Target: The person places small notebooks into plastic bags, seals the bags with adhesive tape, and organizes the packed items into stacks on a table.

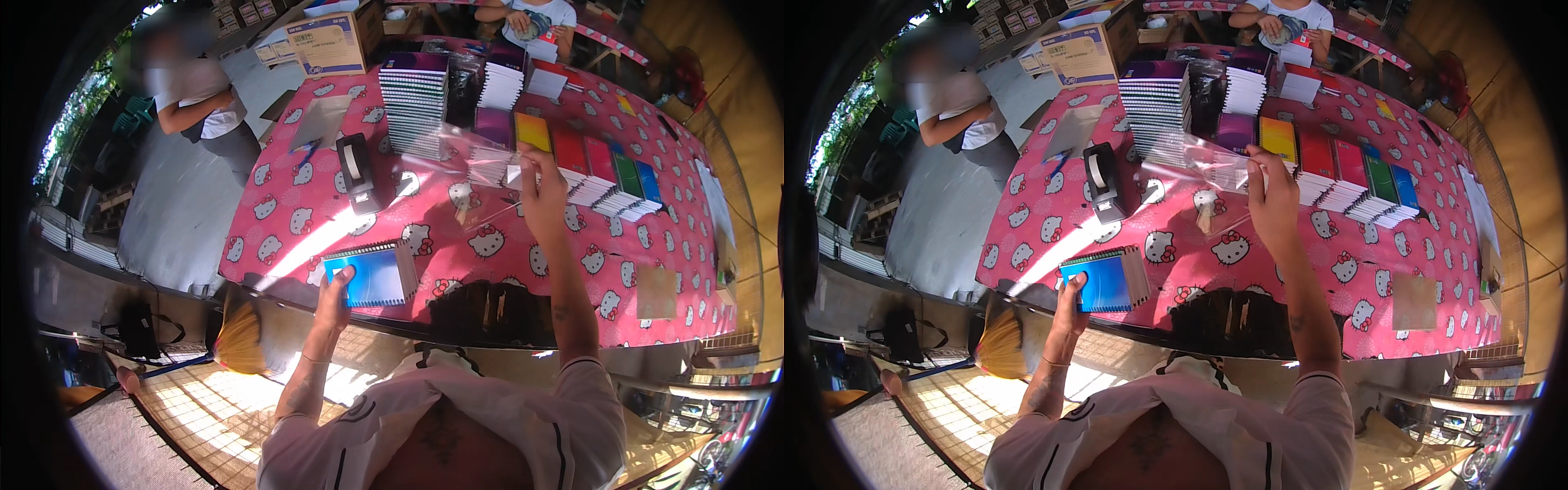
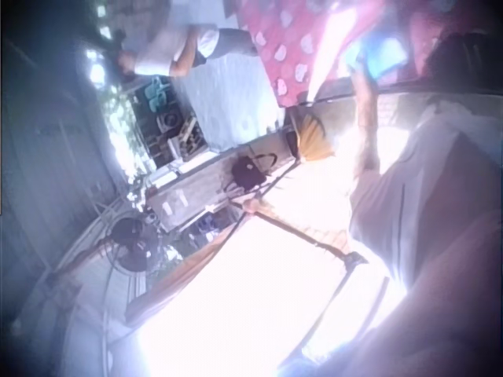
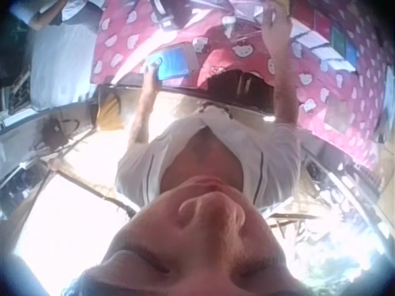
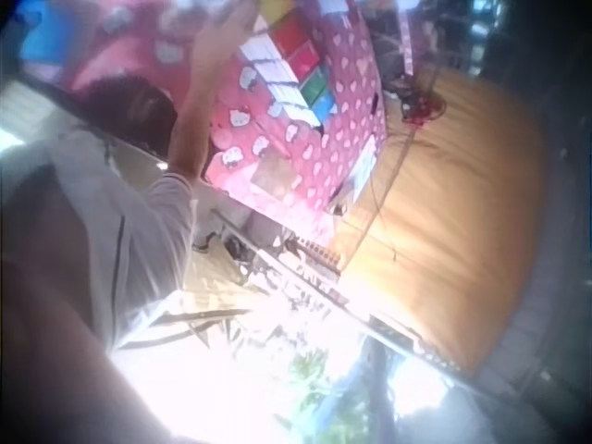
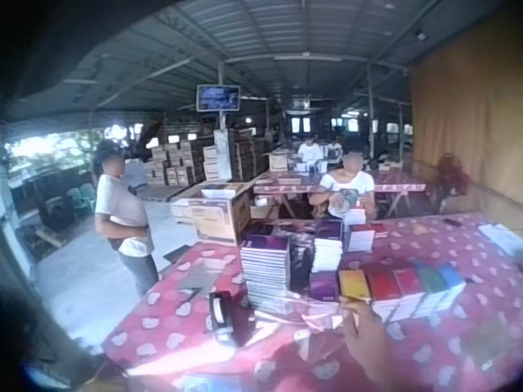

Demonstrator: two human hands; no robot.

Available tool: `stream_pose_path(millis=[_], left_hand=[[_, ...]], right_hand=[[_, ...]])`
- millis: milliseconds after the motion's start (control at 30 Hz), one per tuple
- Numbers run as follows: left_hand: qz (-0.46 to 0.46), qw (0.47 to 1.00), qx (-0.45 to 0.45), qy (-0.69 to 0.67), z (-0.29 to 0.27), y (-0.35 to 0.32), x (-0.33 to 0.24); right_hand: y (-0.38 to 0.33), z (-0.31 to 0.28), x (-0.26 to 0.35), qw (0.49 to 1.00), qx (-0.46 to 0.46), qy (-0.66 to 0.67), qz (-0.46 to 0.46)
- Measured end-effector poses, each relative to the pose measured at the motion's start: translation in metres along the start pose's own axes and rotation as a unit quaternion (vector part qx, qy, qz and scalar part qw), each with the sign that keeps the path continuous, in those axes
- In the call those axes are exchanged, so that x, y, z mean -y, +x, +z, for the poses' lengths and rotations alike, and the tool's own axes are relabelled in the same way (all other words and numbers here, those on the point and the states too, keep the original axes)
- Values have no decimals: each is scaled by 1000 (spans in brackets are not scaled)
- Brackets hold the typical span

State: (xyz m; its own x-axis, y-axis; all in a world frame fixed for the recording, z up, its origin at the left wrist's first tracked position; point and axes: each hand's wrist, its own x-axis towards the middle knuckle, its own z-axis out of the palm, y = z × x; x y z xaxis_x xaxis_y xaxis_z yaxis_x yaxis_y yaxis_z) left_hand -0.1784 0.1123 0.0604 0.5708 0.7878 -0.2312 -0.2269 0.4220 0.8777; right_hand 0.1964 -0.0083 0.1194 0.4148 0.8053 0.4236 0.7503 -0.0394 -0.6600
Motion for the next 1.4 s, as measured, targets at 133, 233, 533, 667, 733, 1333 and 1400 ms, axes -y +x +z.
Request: stream_pose_path(millis=[133, 233, 533, 667, 733, 1333, 1400], left_hand=[[20, 997, 16, -75, 29, -1, -11], [61, 995, 72, -22, 52, -11, -28], [-61, 994, 84, 45, 140, 12, 31], [-130, 973, 111, 152, 152, 51, 89], [-148, 953, 119, 237, 150, 70, 114], [16, 854, 84, 514, 141, 64, 109], [-10, 888, 64, 456, 136, 60, 110]], right_hand=[[-99, 32, 10, 965, 136, -157, -160], [-156, 63, -23, 958, 238, -115, -110], [-205, 72, -7, 943, 309, -98, -76], [-213, 59, 12, 942, 315, -88, -77], [-225, 62, 7, 953, 280, -52, -98], [-216, 18, -55, 928, -7, 145, 344], [-210, 29, -56, 885, 7, 241, 398]])
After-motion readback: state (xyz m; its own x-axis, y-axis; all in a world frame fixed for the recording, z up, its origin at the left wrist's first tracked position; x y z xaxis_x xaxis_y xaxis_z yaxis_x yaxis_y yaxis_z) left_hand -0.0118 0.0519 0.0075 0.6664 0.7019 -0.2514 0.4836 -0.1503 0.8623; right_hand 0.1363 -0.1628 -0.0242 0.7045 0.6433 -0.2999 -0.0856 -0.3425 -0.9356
